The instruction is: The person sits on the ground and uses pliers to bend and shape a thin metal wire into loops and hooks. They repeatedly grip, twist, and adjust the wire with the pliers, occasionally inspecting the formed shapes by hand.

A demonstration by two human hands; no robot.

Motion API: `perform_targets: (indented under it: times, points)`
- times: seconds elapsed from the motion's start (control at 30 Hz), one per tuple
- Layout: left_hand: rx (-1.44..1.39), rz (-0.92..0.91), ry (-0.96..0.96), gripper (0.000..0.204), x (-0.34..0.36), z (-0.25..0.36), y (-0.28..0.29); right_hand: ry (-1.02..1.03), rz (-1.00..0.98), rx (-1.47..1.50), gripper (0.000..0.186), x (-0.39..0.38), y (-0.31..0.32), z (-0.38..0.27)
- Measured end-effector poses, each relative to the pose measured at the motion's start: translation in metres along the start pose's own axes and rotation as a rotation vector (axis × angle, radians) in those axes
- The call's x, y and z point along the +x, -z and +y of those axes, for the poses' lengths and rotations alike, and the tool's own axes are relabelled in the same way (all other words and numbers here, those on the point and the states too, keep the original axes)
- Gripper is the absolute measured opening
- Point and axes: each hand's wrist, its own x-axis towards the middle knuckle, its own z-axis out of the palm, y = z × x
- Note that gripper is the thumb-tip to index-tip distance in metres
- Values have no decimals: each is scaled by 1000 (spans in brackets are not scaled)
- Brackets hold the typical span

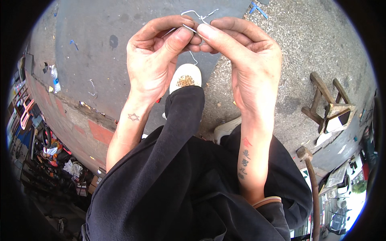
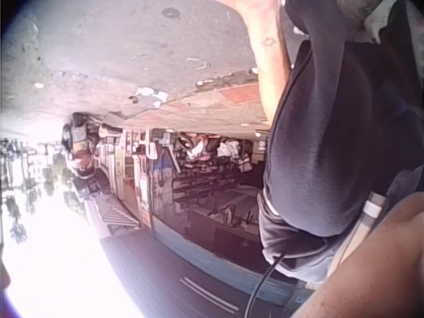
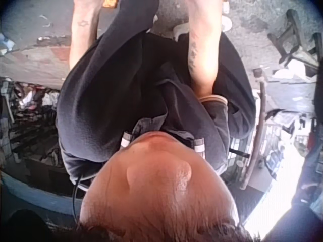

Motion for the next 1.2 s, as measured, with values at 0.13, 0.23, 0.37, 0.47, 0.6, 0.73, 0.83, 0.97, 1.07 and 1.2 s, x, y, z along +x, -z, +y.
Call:
perform_targets:
  times: [0.13,0.23,0.37,0.47,0.6,0.73,0.83,0.97,1.07,1.2]
  points:
    - [-18,-115,4,20,0,5,0,-126,-79,96,22,1,9,-5]
    - [-18,-142,2,19,-2,6,-1,-174,-127,114,21,1,13,-7]
    - [-27,-141,6,17,-4,9,-1,-150,-119,34,21,0,13,-8]
    - [-44,-134,0,17,-4,10,0,-128,-144,50,20,-1,11,-8]
    - [-47,-138,-9,17,-4,10,1,-113,-141,32,20,-1,10,-8]
    - [-59,-131,-4,17,-5,8,3,-100,-145,42,20,-1,11,-5]
    - [-97,-141,-4,18,-4,7,7,-105,-119,18,20,-1,12,-5]
    - [-118,-93,3,20,-2,10,18,-108,-104,-7,21,-1,13,-7]
    - [-58,-40,35,22,-3,12,23,-95,-86,-36,22,0,12,-7]
    - [3,-20,31,23,-6,9,15,-64,-45,-146,24,2,15,-2]
